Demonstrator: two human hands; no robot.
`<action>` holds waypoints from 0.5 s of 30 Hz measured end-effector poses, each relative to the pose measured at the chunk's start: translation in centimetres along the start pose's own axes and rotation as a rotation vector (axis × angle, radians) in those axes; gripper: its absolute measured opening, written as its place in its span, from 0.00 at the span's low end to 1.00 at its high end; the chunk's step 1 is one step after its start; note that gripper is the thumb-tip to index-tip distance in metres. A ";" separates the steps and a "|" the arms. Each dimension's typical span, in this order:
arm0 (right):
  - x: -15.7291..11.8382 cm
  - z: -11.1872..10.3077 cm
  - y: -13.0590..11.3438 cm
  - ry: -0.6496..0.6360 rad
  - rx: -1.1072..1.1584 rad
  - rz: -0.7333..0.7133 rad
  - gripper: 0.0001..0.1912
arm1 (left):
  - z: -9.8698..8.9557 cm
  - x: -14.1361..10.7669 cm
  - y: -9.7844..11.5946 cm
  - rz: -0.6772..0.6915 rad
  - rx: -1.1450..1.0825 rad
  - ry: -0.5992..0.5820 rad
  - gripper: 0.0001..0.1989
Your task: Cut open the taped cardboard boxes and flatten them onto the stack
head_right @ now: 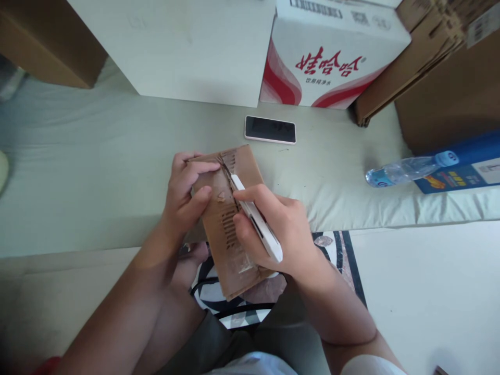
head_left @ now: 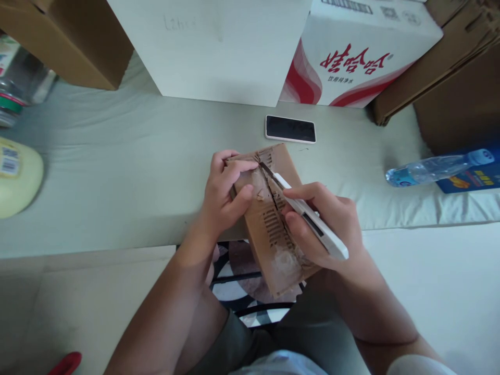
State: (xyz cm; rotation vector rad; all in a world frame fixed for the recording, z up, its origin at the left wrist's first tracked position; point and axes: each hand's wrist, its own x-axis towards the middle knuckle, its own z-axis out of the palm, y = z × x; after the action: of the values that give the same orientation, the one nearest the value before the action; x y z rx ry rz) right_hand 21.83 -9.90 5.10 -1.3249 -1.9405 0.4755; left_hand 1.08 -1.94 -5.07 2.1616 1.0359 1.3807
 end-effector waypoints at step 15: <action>-0.2 0.0 -0.2 -0.001 -0.045 -0.008 0.08 | 0.0 0.0 0.1 -0.020 0.047 -0.006 0.26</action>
State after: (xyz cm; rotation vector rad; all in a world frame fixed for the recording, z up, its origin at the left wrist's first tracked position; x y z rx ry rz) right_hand 21.77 -10.16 5.11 -1.3455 -1.9672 0.4307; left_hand 1.12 -2.03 -4.97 2.1820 1.0953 1.3530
